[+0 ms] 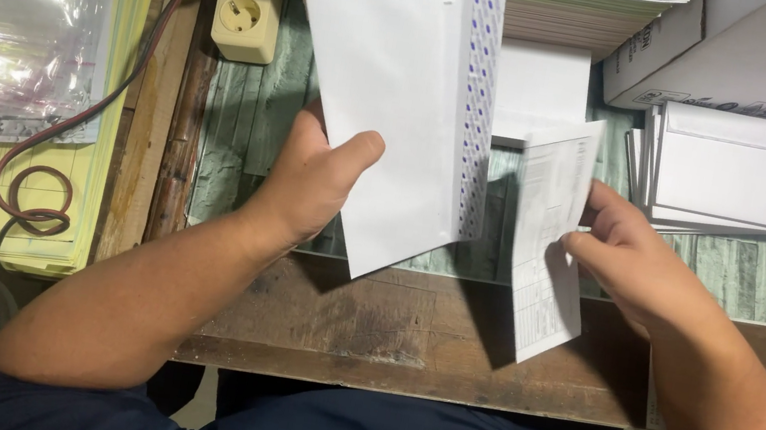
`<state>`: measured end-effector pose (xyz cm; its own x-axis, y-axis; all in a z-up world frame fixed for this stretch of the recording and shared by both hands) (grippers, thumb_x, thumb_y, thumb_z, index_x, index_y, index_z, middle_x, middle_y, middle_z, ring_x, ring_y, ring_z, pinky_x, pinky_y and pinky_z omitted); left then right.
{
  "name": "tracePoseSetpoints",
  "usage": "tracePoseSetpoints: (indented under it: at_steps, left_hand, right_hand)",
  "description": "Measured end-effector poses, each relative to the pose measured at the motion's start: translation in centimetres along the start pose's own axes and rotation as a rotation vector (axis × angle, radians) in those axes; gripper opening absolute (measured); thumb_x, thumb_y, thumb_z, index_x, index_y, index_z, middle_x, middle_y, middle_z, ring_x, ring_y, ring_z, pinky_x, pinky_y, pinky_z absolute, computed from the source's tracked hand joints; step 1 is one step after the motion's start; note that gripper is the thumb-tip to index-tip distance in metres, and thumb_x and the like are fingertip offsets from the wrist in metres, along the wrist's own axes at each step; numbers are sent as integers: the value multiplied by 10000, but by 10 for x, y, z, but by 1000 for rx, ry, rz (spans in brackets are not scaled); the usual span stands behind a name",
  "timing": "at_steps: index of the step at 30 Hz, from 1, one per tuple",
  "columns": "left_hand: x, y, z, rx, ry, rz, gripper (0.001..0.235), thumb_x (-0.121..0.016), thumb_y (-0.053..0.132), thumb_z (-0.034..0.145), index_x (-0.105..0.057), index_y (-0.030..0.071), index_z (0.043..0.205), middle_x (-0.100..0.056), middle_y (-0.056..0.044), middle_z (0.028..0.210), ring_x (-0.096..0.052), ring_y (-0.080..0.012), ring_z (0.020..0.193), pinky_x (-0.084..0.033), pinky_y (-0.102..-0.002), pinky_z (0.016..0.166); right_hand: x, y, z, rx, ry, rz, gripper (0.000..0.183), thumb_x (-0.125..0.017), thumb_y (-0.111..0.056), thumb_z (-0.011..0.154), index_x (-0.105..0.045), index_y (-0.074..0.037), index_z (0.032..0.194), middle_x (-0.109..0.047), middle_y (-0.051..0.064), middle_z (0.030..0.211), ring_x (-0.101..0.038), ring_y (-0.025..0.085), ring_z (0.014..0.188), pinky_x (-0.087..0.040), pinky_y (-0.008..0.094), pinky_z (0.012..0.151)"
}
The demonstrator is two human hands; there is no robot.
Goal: Folding printed documents and smoothing the creases on a desk surface
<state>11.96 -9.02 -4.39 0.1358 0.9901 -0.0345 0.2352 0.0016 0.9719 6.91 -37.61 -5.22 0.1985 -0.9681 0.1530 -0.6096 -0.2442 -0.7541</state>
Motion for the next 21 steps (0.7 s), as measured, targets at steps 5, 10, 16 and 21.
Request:
tracePoseSetpoints:
  at_steps: [5, 10, 16, 21]
  left_hand:
    - [5, -18, 6, -67, 79, -185, 202, -618, 142, 836, -738, 39, 962, -746, -27, 981, -688, -161, 939, -590, -354, 803]
    - [0, -27, 12, -142, -14, -360, 311, -618, 108, 887, -677, -10, 1169, -728, -117, 1159, -678, -237, 1109, -568, -389, 997]
    - [-9, -17, 8, -115, -69, -367, 514, -634, 42, 920, -409, 129, 1373, -695, -178, 1118, -698, -231, 1012, -608, -413, 912]
    - [-18, -20, -2, -148, -289, -221, 728, -524, -16, 948, -178, 176, 1559, -593, -111, 1187, -677, -207, 976, -636, -372, 855]
  right_hand:
    - [5, 13, 4, 79, -239, -419, 346, -626, -135, 884, -623, -112, 1229, -772, 33, 1246, -761, 180, 1121, -623, 334, 885]
    - [5, 19, 3, 421, -523, -370, 75, -660, -175, 903, -641, -102, 902, -760, 27, 996, -713, 151, 929, -579, 284, 764]
    - [7, 20, 1, 788, -669, -55, 51, -693, -92, 897, -716, -108, 941, -663, 95, 1012, -672, 169, 843, -611, 296, 745]
    - [5, 30, 14, 834, -559, 218, 143, -741, -96, 789, -636, 1, 783, -621, 261, 1071, -681, 265, 862, -571, 419, 836]
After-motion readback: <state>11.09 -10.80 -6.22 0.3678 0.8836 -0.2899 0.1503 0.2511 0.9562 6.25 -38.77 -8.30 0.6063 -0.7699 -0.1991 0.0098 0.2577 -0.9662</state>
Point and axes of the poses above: each hand's wrist, its own z-axis towards the middle knuckle, its own x-axis out of the back of the hand, y = z × x, the point moved 3 cm from there along z, towards the middle knuckle
